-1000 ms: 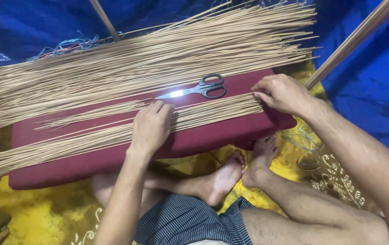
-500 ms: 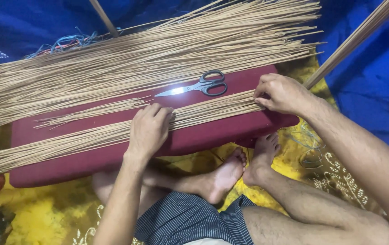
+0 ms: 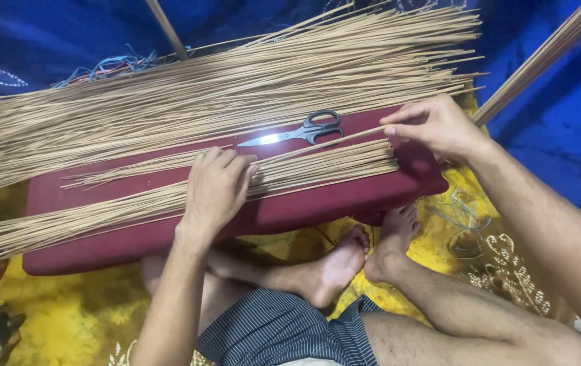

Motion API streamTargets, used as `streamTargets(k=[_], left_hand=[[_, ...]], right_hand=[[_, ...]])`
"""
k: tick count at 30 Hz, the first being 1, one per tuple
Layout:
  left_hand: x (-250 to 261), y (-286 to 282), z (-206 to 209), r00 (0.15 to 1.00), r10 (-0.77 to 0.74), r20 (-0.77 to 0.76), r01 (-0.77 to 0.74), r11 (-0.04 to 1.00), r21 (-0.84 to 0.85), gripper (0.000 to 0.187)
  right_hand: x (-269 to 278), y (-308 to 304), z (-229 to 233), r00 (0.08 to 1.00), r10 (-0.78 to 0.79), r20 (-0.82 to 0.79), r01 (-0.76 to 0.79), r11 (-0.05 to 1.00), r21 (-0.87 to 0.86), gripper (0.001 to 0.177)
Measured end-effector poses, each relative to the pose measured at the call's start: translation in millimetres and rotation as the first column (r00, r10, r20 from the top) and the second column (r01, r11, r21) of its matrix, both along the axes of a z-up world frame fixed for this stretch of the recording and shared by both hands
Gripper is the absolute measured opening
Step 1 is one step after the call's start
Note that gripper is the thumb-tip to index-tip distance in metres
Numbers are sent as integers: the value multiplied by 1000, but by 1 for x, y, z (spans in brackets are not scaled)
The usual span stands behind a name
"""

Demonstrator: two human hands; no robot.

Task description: The person is sorting, aligning, and cutting thin wooden sticks to a uniform length using scissors while sitting on the floor.

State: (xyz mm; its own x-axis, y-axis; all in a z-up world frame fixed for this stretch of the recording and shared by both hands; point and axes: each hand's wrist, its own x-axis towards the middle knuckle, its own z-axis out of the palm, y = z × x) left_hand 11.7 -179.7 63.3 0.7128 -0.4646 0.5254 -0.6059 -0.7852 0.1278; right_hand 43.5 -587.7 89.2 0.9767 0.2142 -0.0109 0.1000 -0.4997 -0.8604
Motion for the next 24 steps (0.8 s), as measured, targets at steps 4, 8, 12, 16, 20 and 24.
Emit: streamTargets(k=[4,8,12,16,20,24], left_hand=[[-3,1,19,999,-8,-43,6,1000,-23,11],[0,2,24,986,57,-154,-60,998,-15,14],[5,6,24,979,63,-195,-66,998,-8,14],[6,9,24,971,74,-226,-79,997,-11,16],[5,11,26,958,74,-277,-79,997,-7,19],[5,12,28,945,57,-323,-65,998,-14,21]], right_hand=[[6,12,-20,965,-207,-159,248,917,313,31],[11,27,-36,937,-328,-120,329,710,622,34],[7,45,-36,917,-387,-98,334,607,721,41],[4,50,-36,912,-400,-91,335,598,728,38],[2,52,-36,904,-417,-97,352,593,724,37],[-1,53,-34,902,-420,-98,357,599,717,37]])
